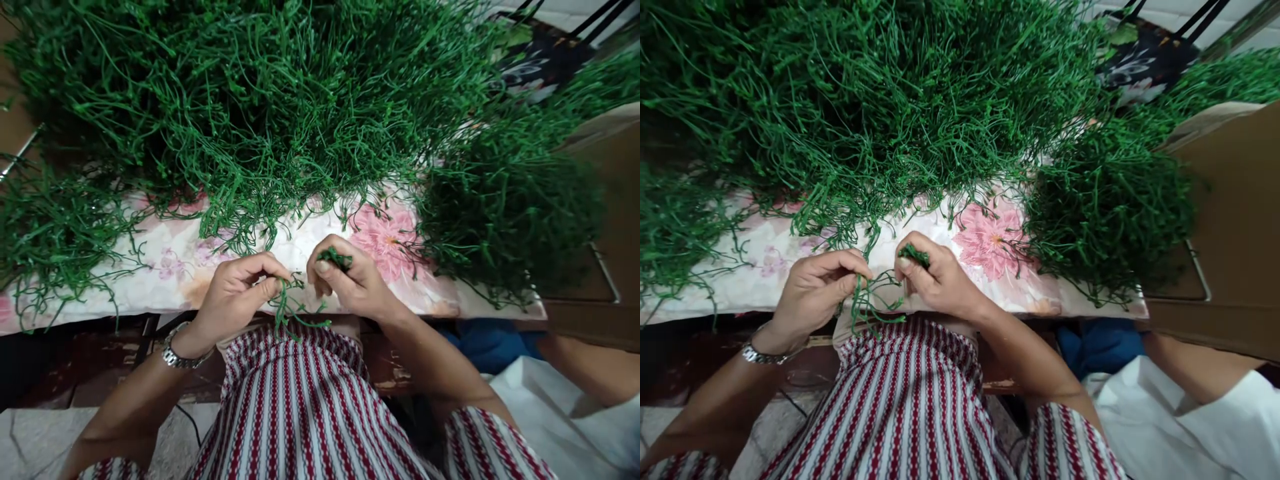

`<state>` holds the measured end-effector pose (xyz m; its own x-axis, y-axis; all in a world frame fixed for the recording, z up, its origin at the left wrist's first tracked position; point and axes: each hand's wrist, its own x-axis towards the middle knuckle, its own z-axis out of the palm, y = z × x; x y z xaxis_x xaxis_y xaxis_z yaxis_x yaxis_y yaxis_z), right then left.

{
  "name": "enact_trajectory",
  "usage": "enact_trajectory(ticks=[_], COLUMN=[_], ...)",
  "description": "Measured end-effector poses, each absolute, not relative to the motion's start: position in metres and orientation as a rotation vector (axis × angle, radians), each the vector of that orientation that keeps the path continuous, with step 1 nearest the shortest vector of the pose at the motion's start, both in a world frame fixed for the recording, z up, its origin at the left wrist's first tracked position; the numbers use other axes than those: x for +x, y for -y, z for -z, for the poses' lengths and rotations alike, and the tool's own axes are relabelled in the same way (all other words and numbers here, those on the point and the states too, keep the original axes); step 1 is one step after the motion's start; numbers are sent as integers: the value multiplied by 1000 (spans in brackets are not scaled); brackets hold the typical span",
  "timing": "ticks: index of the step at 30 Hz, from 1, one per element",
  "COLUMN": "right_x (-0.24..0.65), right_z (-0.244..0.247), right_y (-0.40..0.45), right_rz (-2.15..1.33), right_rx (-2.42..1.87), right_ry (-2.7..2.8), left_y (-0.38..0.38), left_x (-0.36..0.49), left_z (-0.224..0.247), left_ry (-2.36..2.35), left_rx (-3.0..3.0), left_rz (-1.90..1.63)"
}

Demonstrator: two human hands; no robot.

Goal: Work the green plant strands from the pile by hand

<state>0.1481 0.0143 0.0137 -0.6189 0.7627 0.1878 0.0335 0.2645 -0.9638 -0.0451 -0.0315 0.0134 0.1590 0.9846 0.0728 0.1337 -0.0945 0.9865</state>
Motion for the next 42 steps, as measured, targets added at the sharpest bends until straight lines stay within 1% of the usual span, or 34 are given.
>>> enact_trajectory(ticks=[6,12,14,19,21,24,31,39,42], right_x=[136,135,136,139,141,143,142,147,150], right_z=[-8,6,8,2,-1,-2,4,5,0], right_y=[-2,4,5,4,3,1,1,-4,-6], right_rz=[-1524,-1730,-1645,-1216,-1150,-1200,-1523,-1489,-1391], right_rx=[-812,-812,-838,-834,-800,-795,-873,-874,-846], right_ry=[1898,1729,1718,1938,1999,2030,1929,2061,2180], left_y=[38,41,40,39,39,39,40,36,31], left_x=[-37,-26,-26,-34,-37,-38,-33,-28,-30], left_z=[-2,2,0,-11,-14,-13,-7,-8,-11], left_ry=[-1241,-1356,-1359,-1387,-1344,-1300,-1424,-1383,-1324], left_rx=[1449,1566,1618,1780,1796,1787,1872,2024,2131], left_rz=[-1190,-1229,-1185,-1013,-949,-902,-944,-894,-816])
